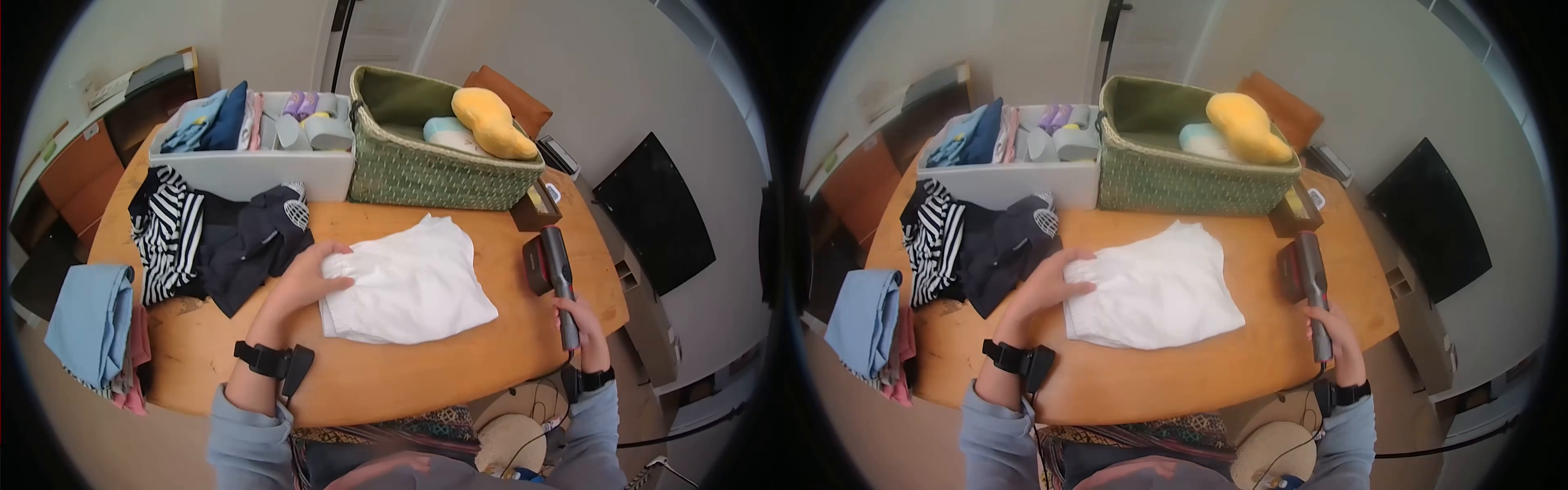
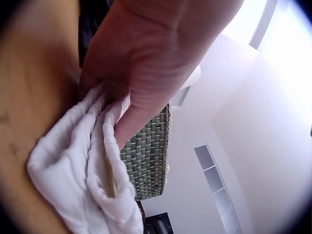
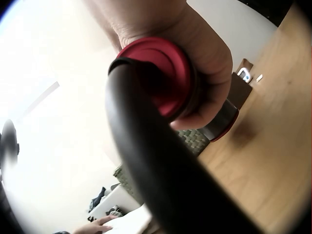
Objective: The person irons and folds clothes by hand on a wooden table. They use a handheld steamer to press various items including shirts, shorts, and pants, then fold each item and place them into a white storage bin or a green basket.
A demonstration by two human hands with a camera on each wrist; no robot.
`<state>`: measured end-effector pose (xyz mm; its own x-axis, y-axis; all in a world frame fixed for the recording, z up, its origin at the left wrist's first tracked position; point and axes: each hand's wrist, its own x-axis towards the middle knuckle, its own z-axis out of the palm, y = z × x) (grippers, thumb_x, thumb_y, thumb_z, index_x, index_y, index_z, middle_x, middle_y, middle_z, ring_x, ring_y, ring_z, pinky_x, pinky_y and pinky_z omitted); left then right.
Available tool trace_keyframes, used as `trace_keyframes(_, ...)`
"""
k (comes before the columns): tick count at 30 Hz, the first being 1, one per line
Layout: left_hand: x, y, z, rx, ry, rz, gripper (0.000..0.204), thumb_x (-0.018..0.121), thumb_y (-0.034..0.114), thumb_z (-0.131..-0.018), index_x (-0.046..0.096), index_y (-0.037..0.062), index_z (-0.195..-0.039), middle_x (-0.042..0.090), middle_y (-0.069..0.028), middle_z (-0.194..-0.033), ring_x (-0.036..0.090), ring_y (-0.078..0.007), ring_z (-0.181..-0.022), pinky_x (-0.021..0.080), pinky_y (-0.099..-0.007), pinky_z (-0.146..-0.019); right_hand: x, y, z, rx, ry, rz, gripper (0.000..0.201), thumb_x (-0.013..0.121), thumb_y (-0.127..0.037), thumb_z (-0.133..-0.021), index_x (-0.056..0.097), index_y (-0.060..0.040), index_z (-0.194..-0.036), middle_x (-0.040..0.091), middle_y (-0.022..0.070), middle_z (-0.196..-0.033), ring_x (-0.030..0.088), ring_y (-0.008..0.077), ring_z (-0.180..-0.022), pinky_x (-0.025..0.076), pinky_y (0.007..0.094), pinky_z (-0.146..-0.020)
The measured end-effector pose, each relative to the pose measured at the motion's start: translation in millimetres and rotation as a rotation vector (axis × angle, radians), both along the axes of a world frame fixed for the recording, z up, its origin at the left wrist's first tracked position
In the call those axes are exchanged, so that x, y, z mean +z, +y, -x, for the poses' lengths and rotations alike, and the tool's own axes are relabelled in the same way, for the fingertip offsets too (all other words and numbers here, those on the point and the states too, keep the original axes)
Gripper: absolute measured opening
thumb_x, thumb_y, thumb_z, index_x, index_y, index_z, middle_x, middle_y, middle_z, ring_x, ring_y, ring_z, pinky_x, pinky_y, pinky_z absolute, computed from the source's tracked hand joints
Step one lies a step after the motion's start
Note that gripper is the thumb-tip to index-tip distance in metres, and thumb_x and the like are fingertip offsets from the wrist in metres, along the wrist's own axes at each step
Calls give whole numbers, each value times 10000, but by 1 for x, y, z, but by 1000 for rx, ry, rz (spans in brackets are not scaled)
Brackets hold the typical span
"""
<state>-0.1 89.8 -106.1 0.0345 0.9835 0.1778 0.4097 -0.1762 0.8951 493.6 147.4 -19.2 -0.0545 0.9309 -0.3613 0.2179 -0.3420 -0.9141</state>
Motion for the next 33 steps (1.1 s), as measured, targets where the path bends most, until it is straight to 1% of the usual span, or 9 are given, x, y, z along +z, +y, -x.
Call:
trace_keyframes(2, -2, 4, 4, 5, -8, -65, 411, 740, 148, -722, 587, 39, -1087, 617, -124, -993, 590, -223, -946, 449, -290, -842, 25, -21, 37, 97, -33, -24, 195, 615, -119, -819, 500, -43, -958, 550, 48, -672, 551, 133, -502, 464, 249, -454)
trace_keyframes(5, -1, 4, 1, -98, -200, 105, 350, 703, 122, -781, 585, 9, -1091, 608, -68, -1038, 553, -138, -973, 436, -268, -854, 42, -55, 94, 148, 93, 16, 276, 619, -76, -806, 494, -25, -1046, 561, 49, -684, 555, 128, -504, 452, 239, -461)
trace_keyframes(8, 6, 0, -6, -110, -427, 298, 333, 668, 110, -822, 573, 18, -1128, 599, -58, -1072, 536, -121, -997, 423, -263, -879, 31, -80, 136, 294, 166, 119, 359, 618, -30, -801, 473, -20, -1129, 557, 40, -690, 561, 120, -523, 444, 235, -488)
trace_keyframes(14, 12, -2, -3, -105, -447, 352, 336, 604, 76, -867, 543, 21, -1193, 580, -49, -1142, 521, -116, -1039, 408, -256, -918, 8, -98, 196, 517, 228, 283, 476, 642, -76, -831, 404, -37, -1242, 553, 38, -754, 557, 109, -565, 455, 237, -516)
trace_keyframes(19, 8, -2, -6, -93, -397, 304, 353, 582, 54, -879, 525, 15, -1225, 581, -57, -1154, 522, -125, -1064, 410, -260, -923, -18, -92, 205, 502, 335, 338, 431, 633, -105, -844, 410, -41, -1208, 560, 58, -749, 573, 130, -569, 463, 251, -501)
trace_keyframes(21, 4, -1, -7, -104, -401, 264, 373, 581, 38, -873, 514, 5, -1238, 584, -63, -1154, 530, -130, -1059, 418, -263, -918, -15, -88, 205, 406, 442, 502, 367, 619, -89, -831, 432, -31, -1142, 535, 64, -725, 568, 144, -548, 446, 232, -473)
trace_keyframes(25, -1, 2, -5, -137, -407, 236, 390, 584, 19, -860, 509, -4, -1242, 585, -73, -1158, 538, -133, -1054, 426, -265, -912, -23, -87, 195, 477, 460, 467, 358, 615, -114, -853, 422, -47, -1147, 540, 54, -721, 556, 136, -535, 445, 253, -466)
trace_keyframes(27, -1, 3, -3, -174, -373, 243, 415, 571, 12, -860, 494, -28, -1266, 558, -94, -1211, 499, -157, -1127, 382, -285, -979, -15, -89, 192, 433, 379, 438, 377, 613, -112, -852, 416, -46, -1167, 525, 43, -704, 539, 125, -516, 434, 247, -454)
trace_keyframes(33, -2, 3, -6, -188, -268, 189, 414, 568, -6, -851, 507, -17, -1260, 566, -91, -1199, 511, -159, -1108, 387, -280, -971, -6, -87, 173, 379, 331, 393, 373, 604, -104, -843, 439, -33, -1169, 519, 42, -702, 521, 114, -494, 409, 226, -442)
